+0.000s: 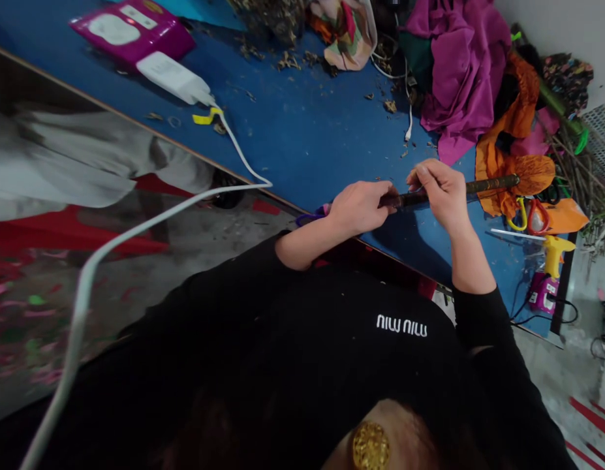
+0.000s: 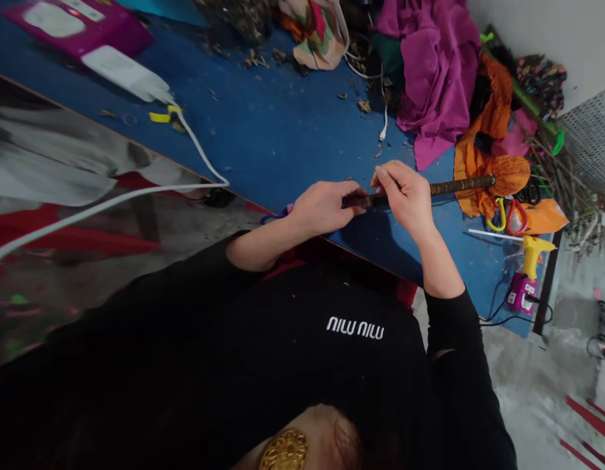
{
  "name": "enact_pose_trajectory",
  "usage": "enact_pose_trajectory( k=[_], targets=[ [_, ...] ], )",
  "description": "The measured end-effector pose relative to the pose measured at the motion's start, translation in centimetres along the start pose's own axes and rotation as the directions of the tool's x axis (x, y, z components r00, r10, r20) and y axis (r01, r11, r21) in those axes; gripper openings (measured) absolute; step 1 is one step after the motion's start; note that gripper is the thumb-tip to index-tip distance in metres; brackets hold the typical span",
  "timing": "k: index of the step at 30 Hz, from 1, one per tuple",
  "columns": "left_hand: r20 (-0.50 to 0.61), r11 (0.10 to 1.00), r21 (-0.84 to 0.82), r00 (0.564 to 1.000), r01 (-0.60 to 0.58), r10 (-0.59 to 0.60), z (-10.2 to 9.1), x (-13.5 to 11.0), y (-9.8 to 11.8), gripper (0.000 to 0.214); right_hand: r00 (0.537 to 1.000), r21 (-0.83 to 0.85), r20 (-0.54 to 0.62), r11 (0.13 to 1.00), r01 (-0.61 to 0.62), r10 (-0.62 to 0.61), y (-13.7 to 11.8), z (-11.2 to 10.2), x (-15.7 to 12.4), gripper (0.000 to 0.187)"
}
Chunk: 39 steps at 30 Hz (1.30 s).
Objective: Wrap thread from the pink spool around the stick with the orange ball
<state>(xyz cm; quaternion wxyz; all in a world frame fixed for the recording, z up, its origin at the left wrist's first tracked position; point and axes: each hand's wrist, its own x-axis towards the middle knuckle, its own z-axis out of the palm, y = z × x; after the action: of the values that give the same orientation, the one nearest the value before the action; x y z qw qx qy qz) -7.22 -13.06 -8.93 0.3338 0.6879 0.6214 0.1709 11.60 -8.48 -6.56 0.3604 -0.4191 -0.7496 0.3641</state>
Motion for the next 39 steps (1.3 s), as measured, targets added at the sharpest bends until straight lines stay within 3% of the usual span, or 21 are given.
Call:
enact_pose_trajectory(
  k=[6, 14, 17, 20, 24, 28, 32, 39],
  targets=[
    [0.007, 0.995, 0.093, 1.000, -0.024, 0.023, 0.1, -0.3, 0.2, 0.038, 0.982, 0.098, 0.147, 0.986, -0.135, 0.120, 2.0, 1.0, 2.2, 0.064],
    [0.019, 0.961, 0.265, 0.997, -0.073, 0.070, 0.8, -1.2, 0.6, 0.042, 0.950, -0.032, 0.250, 0.982, -0.184, 0.187, 3.0, 1.3, 2.9, 0.057],
    [0.014, 0.951, 0.294, 0.995, -0.097, 0.097, 0.9, -1.4, 0.6, 0.051, 0.948, -0.110, 0.261, 0.981, -0.158, 0.182, 2.9, 1.2, 3.0, 0.053],
    [0.025, 0.944, 0.299, 0.990, -0.138, 0.137, 1.0, -1.4, 0.4, 0.047, 0.943, -0.152, 0.270, 0.976, -0.159, 0.195, 2.7, 1.2, 2.9, 0.047],
    [0.010, 0.952, 0.268, 0.989, -0.147, 0.150, 1.3, -1.2, 0.1, 0.042, 0.930, -0.134, 0.285, 0.970, -0.201, 0.232, 3.0, 1.4, 2.7, 0.043],
    [-0.028, 0.980, 0.171, 0.994, -0.102, 0.109, 1.3, -1.0, -0.1, 0.043, 0.965, -0.036, 0.204, 0.986, -0.162, 0.166, 3.6, 1.2, 2.7, 0.041],
    [-0.034, 0.998, 0.018, 0.998, -0.053, 0.054, 0.6, -0.8, -0.5, 0.042, 0.986, 0.080, 0.040, 0.983, -0.162, 0.159, 3.2, -1.6, 2.4, 0.042],
    [-0.085, 0.996, -0.085, 0.996, -0.021, 0.014, -2.4, -1.9, -3.6, 0.041, 0.975, 0.122, -0.128, 0.978, -0.169, 0.184, 2.6, -11.7, -0.2, 0.033]
  ],
)
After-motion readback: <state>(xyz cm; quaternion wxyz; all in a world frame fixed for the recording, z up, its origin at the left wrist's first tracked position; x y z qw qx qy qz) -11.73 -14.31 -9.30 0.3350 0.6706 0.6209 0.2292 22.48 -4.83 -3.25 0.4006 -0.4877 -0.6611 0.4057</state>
